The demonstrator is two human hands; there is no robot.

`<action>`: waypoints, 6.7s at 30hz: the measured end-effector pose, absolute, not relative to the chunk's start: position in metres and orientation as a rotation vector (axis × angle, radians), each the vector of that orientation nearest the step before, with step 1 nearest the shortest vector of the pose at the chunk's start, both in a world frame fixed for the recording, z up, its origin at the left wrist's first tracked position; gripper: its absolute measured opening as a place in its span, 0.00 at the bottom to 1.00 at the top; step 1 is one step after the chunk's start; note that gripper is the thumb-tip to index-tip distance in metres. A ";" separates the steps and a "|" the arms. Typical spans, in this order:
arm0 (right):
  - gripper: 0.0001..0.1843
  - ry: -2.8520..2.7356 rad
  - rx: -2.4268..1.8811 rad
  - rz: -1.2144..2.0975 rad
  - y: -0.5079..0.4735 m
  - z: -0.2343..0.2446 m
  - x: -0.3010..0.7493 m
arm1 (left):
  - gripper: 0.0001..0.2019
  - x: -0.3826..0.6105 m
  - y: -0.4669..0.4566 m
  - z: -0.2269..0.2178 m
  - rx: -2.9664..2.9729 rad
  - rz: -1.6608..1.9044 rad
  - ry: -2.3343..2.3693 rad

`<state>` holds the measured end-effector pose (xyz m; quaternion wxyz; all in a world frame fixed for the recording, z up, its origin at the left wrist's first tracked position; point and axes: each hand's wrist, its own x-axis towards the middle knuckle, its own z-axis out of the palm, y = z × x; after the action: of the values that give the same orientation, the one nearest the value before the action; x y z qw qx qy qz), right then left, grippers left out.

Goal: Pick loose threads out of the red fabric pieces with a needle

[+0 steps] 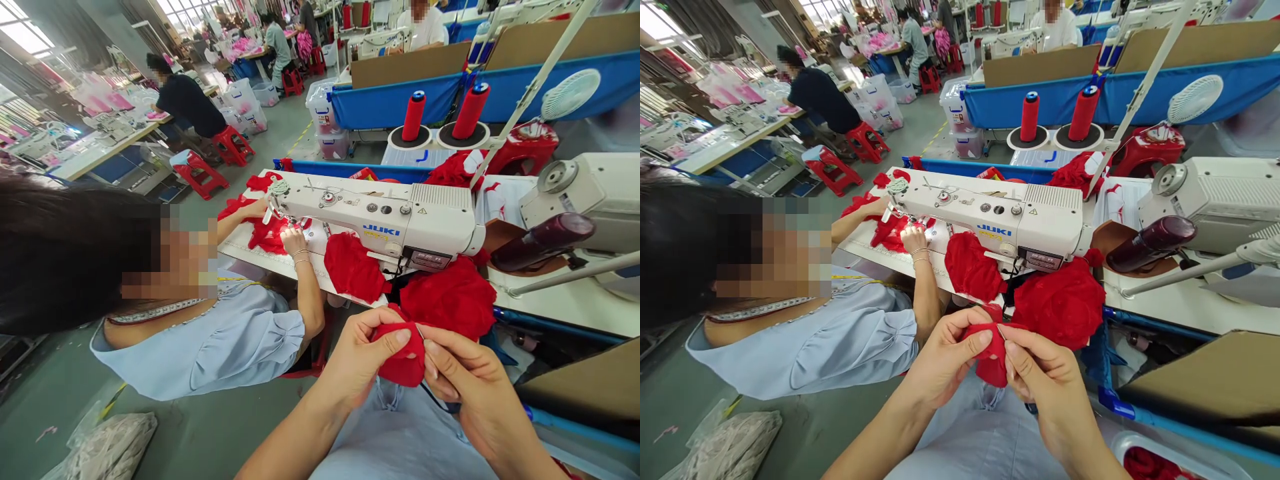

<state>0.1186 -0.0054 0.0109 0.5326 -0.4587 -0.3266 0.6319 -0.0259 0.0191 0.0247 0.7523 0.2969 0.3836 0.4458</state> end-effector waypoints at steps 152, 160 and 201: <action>0.20 -1.056 -1.264 1.691 0.018 0.000 0.126 | 0.12 -0.028 0.021 -0.011 1.748 1.039 1.358; 0.13 -0.778 -0.983 1.699 0.011 0.006 0.124 | 0.12 -0.033 0.027 0.003 1.647 0.938 1.255; 0.10 -2.014 -1.014 0.440 0.011 0.002 0.149 | 0.04 -0.019 0.026 -0.002 1.749 0.702 1.095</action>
<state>0.1492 0.0111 0.0022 0.4098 -0.4027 -0.7996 0.1747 -0.0186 0.0259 -0.0024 0.4629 0.7113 0.4453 0.2854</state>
